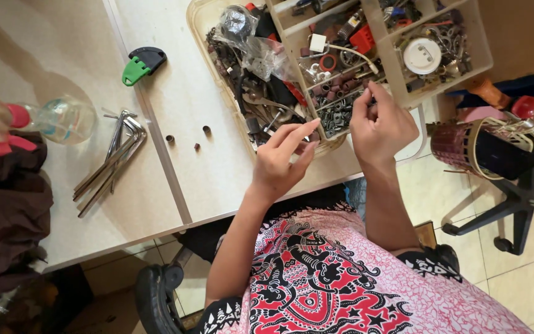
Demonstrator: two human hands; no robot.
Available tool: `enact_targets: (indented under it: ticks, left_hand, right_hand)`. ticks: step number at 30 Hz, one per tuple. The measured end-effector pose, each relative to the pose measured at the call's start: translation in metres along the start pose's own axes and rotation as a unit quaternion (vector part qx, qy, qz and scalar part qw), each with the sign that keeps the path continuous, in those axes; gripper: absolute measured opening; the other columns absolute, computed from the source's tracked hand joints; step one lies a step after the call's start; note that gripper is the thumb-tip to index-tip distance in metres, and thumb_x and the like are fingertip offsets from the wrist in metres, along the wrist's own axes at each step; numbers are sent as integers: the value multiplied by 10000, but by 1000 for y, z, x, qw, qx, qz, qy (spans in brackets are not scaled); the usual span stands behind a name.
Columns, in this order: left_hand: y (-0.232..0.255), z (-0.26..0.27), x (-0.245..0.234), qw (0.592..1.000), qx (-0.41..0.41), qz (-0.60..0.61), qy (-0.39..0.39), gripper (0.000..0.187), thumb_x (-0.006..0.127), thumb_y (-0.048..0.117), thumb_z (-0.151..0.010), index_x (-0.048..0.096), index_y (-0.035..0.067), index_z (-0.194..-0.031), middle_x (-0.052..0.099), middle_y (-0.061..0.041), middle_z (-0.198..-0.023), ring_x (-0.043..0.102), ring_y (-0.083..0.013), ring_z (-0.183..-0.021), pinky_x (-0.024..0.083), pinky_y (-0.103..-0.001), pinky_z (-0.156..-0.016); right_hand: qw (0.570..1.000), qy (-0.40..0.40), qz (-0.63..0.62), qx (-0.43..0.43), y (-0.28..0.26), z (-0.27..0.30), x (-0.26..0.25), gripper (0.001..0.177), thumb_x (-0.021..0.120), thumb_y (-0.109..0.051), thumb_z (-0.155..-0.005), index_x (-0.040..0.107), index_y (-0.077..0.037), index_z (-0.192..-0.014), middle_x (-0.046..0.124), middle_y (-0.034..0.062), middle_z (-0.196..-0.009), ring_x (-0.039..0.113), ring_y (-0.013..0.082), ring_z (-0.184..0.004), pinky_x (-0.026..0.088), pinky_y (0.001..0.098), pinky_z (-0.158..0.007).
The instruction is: The person organizes small metal parts from a plastic container on a table, then uses a hex key to tighten a screw on a green and black brake lever.
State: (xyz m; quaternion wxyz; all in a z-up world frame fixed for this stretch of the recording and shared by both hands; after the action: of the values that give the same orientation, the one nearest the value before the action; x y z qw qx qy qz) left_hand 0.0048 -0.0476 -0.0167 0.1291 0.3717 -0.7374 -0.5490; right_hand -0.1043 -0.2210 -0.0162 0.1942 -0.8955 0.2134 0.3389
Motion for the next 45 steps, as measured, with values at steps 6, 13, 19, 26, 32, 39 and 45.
enact_targets:
  ticks: [6, 13, 19, 26, 32, 39, 45]
  left_hand:
    - [-5, 4, 2, 995, 37, -88, 7, 417, 739, 36, -963, 627, 93, -1361, 679, -104, -1116, 722, -248, -893, 613, -327, -758]
    - [-8, 7, 5, 988, 32, -148, 6, 404, 732, 63, -975, 636, 111, -1364, 688, -87, -1106, 710, -227, -825, 594, -330, -715]
    - [-6, 8, 5, 989, 29, -142, 36, 388, 733, 41, -968, 654, 117, -1340, 689, -87, -1117, 710, -219, -808, 586, -321, -712]
    - [-4, 6, 3, 992, 16, -125, 28, 374, 739, 21, -952, 671, 108, -1310, 682, -104, -1096, 716, -208, -788, 580, -317, -681]
    - [3, -2, -1, 997, 31, -63, 45, 315, 729, -15, -973, 679, 82, -1269, 699, -97, -1143, 751, -206, -892, 606, -300, -754]
    - [14, -32, 6, 996, 71, -35, 48, 321, 716, -41, -974, 672, 65, -1273, 662, -114, -1195, 727, -247, -1016, 605, -334, -882]
    - [13, -77, 29, 978, 168, -122, -21, 364, 698, 6, -910, 679, 96, -1263, 648, -83, -1215, 626, -298, -1170, 496, -451, -1054]
  right_hand:
    - [999, -10, 43, -8, -1, -1, 6, 207, 845, -28, -934, 764, -108, -1107, 632, 18, -703, 597, 215, -587, 462, 341, -568]
    - [999, 11, 42, 3, 1, 1, 11, 210, 834, 20, -932, 782, -70, -1114, 660, 48, -736, 597, 217, -586, 459, 334, -561]
    - [999, 23, 42, -15, -1, -1, 10, 193, 827, 12, -974, 776, -65, -1144, 723, 70, -828, 662, 225, -652, 484, 329, -591]
    - [998, 28, 48, -20, -5, -3, 7, 176, 827, -3, -975, 773, -69, -1130, 730, 71, -825, 665, 236, -647, 487, 341, -600]
    - [998, 10, -56, -39, 6, 21, 1, 221, 792, 43, -959, 762, -27, -1167, 671, 104, -957, 617, 255, -809, 462, 390, -693]
    - [989, 33, -105, -102, 41, 106, 32, 410, 597, -31, -1089, 459, -156, -1454, 144, 202, -1678, 116, 525, -1558, 143, 675, -1254]
    - [978, 15, -192, -76, 69, 141, 60, 427, 513, -156, -1085, 428, -178, -1503, 77, 235, -1694, 48, 575, -1574, 63, 735, -1286]
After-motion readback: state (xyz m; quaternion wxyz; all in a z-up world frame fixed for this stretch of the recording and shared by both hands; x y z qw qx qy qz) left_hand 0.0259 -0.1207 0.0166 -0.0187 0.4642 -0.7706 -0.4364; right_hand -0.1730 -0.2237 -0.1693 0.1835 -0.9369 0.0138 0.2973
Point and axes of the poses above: each hand's wrist, its own z-axis away from the middle knuckle, its own x-axis out of the palm, y = z × x, the point moved 2 cm from there along -z, towards the middle knuckle
